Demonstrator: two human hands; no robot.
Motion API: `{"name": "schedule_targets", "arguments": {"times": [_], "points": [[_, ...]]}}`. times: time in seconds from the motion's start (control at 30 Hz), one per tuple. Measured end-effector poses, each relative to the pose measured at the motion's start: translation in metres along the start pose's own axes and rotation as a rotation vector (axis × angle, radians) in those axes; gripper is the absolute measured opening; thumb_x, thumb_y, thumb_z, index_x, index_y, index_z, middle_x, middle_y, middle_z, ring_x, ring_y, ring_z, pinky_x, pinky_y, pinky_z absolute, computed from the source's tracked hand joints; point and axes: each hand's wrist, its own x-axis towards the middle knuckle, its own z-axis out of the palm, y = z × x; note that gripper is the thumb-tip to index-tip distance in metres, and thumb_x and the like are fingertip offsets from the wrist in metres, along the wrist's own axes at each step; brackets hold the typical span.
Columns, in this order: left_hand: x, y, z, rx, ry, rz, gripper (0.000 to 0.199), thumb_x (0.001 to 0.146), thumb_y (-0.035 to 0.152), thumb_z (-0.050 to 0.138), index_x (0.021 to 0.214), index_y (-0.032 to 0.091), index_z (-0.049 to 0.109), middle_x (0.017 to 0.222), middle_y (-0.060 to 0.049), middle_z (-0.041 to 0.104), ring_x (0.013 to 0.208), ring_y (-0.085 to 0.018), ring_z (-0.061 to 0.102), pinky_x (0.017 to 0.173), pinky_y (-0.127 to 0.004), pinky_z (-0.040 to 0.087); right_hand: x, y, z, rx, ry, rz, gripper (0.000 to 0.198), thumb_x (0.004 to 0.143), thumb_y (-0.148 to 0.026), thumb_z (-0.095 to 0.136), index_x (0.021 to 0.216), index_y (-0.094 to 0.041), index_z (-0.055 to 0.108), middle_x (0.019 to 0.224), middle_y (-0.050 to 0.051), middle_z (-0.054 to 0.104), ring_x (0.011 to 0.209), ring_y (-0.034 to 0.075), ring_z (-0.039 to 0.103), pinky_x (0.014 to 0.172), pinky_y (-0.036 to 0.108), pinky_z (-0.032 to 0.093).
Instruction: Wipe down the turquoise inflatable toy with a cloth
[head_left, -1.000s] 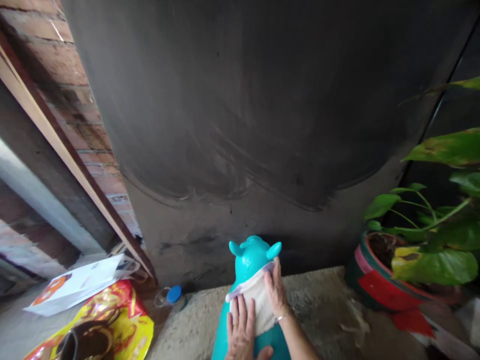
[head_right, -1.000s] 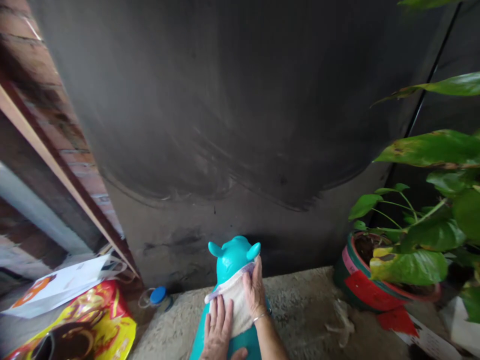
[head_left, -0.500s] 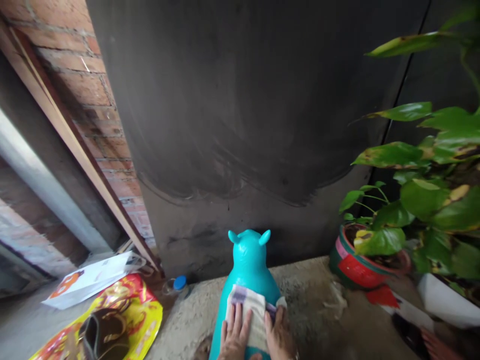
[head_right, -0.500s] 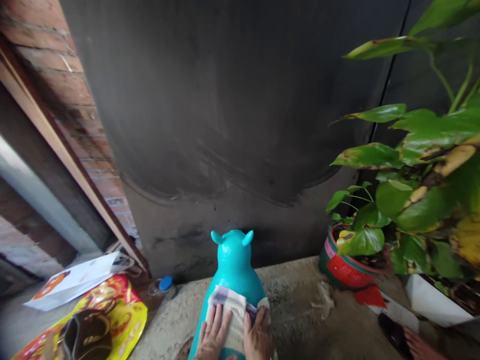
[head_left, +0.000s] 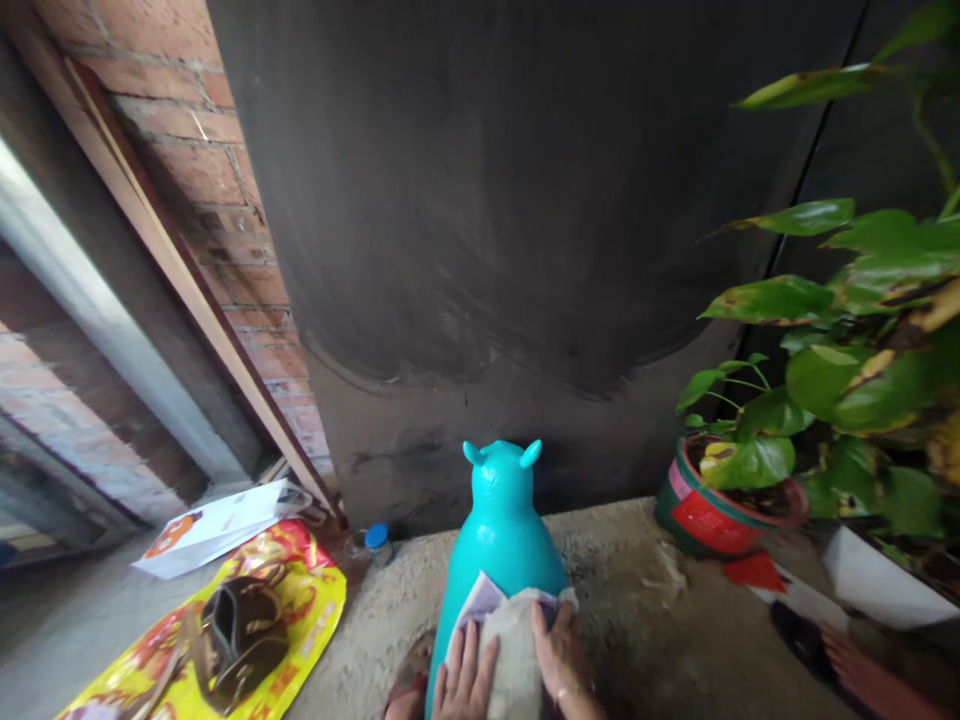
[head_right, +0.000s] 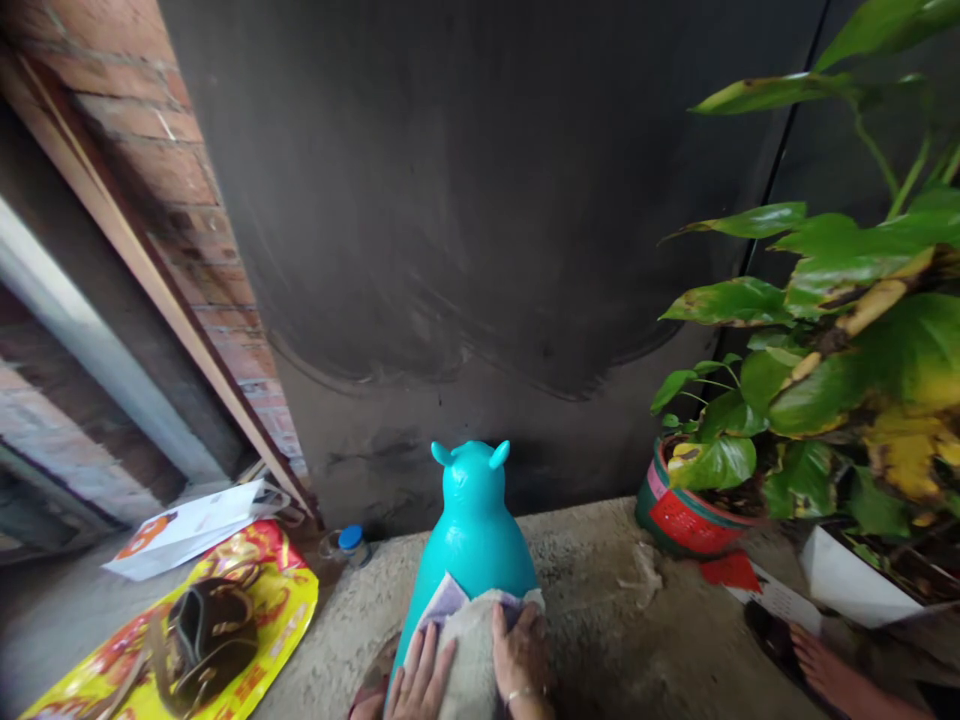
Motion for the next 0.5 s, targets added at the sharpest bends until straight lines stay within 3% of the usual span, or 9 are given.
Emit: {"name": "schedule_targets", "arguments": {"times": [0.07,0.13,0.23,0.37,0.43,0.5], "points": [[0.004,-0.005,-0.006,-0.049,-0.109,0.022,0.051,0.091,0.034,0.03,0.142,0.028,0.024,0.153,-0.008,0.021,0.142,-0.028,0.026,0.109,-0.053,0.035,0.022,0.0,-0.008,-0.007,0.026,0.089,0.069,0.081,-0.069,0.042,0.11,-0.009,0.06,0.094,0.024,0.064,0.085,0.037,0.066,0.066,0.052,0.052],[0.007,-0.012,-0.014,-0.115,-0.257,0.033,0.056,0.089,0.039,0.036,0.143,0.029,0.021,0.154,-0.007,0.017,0.143,-0.028,0.021,0.107,-0.054,0.037,0.035,0.001,-0.018,0.015,0.047,0.093,0.076,0.075,-0.068,0.049,0.12,-0.008,0.054,0.114,0.026,0.059,0.108,0.038,0.059,0.081,0.053,0.051],[0.011,-0.024,-0.028,-0.193,-0.364,0.071,0.074,0.079,0.052,0.054,0.143,0.034,0.023,0.156,-0.003,0.013,0.145,-0.028,0.011,0.108,-0.055,0.037,0.038,0.003,-0.031,0.086,0.008,-0.024,0.064,0.074,-0.059,0.049,0.12,-0.015,0.057,0.124,0.016,0.058,0.119,0.028,0.055,0.094,0.042,0.048],[0.014,-0.034,-0.048,-0.286,-0.3,0.111,0.075,0.074,0.042,0.057,0.143,0.03,0.032,0.156,-0.003,0.023,0.144,-0.024,0.021,0.115,-0.045,0.032,0.024,-0.006,-0.046,0.118,-0.066,-0.098,0.051,0.082,-0.062,0.033,0.078,-0.022,0.065,0.08,0.011,0.066,0.078,0.026,0.066,0.074,0.039,0.053],[0.015,-0.031,-0.059,-0.299,-0.222,0.086,0.078,0.07,0.028,0.057,0.144,0.021,0.033,0.156,-0.006,0.026,0.143,-0.021,0.027,0.118,-0.036,0.028,0.012,-0.017,-0.056,0.138,-0.084,-0.156,0.052,0.086,-0.062,0.03,0.072,-0.023,0.061,0.074,0.008,0.063,0.073,0.023,0.064,0.073,0.035,0.051],[0.016,-0.023,-0.07,-0.31,-0.148,0.122,0.081,0.068,0.02,0.054,0.146,0.018,0.029,0.157,-0.005,0.02,0.145,-0.019,0.022,0.119,-0.031,0.024,-0.003,-0.029,-0.066,0.18,-0.119,-0.284,0.044,0.09,-0.056,0.032,0.076,-0.024,0.06,0.08,0.006,0.063,0.078,0.019,0.062,0.076,0.029,0.049]]}}
